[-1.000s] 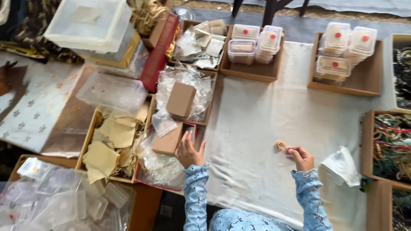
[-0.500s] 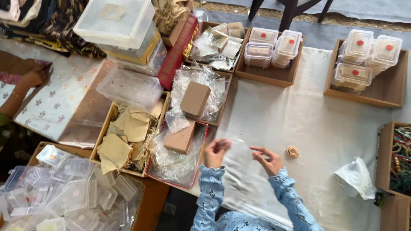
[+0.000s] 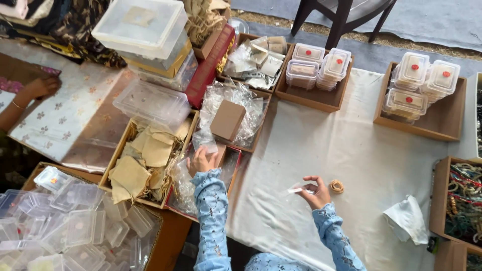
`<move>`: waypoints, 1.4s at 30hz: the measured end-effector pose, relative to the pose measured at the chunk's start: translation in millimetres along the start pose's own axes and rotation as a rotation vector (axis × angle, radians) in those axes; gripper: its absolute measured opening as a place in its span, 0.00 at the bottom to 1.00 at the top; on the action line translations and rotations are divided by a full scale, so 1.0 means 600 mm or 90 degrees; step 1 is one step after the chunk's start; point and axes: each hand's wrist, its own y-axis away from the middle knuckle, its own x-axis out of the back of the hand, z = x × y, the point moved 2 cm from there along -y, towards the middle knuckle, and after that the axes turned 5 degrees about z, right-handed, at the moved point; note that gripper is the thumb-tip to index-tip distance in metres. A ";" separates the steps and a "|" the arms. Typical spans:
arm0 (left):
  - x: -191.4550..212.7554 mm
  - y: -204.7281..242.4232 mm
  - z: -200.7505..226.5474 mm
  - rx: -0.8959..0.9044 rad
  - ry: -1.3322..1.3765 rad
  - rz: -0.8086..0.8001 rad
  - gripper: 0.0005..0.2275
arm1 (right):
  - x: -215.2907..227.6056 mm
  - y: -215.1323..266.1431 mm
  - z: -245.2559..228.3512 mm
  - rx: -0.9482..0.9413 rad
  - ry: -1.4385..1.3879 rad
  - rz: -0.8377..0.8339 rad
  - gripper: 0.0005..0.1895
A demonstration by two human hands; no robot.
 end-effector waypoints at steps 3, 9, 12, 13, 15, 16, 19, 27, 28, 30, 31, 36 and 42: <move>-0.005 0.022 -0.006 -0.005 -0.021 -0.030 0.11 | 0.008 -0.016 0.046 0.030 0.012 0.031 0.20; 0.056 0.145 0.165 -0.220 0.342 0.077 0.08 | -0.050 -0.008 -0.013 0.013 0.015 0.007 0.11; 0.025 0.234 0.223 -0.304 0.270 0.027 0.08 | -0.046 -0.062 0.105 -0.075 -0.018 0.005 0.14; 0.037 0.240 0.235 -0.306 0.274 0.023 0.08 | -0.044 -0.065 0.110 -0.077 -0.017 0.011 0.14; 0.058 0.250 0.263 -0.379 0.352 -0.089 0.06 | -0.044 -0.075 0.121 -0.140 -0.124 -0.013 0.20; 0.057 0.249 0.259 -0.381 0.355 -0.091 0.06 | -0.049 -0.061 0.075 -0.140 -0.124 -0.009 0.20; 0.071 0.227 0.238 -0.296 0.303 -0.185 0.06 | -0.080 -0.029 -0.028 -0.008 -0.046 -0.030 0.20; 0.142 0.086 0.058 -0.129 -0.012 0.019 0.34 | -0.182 -0.033 -0.069 0.022 0.075 -0.181 0.17; 0.135 0.082 0.041 -0.129 -0.019 0.020 0.34 | -0.216 -0.039 -0.058 0.021 0.071 -0.186 0.17; 0.113 0.069 0.011 -0.089 -0.021 -0.019 0.48 | -0.283 -0.057 -0.050 0.148 -0.119 -0.311 0.22; 0.106 0.067 0.005 -0.089 -0.023 -0.017 0.48 | -0.310 -0.073 -0.034 0.148 -0.120 -0.313 0.22; 0.150 0.051 0.030 0.175 0.109 -0.061 0.42 | -0.403 -0.108 -0.037 0.182 0.119 -0.269 0.10; 0.182 0.065 0.006 0.184 0.330 0.057 0.36 | -0.435 -0.053 -0.103 0.131 0.458 -0.218 0.14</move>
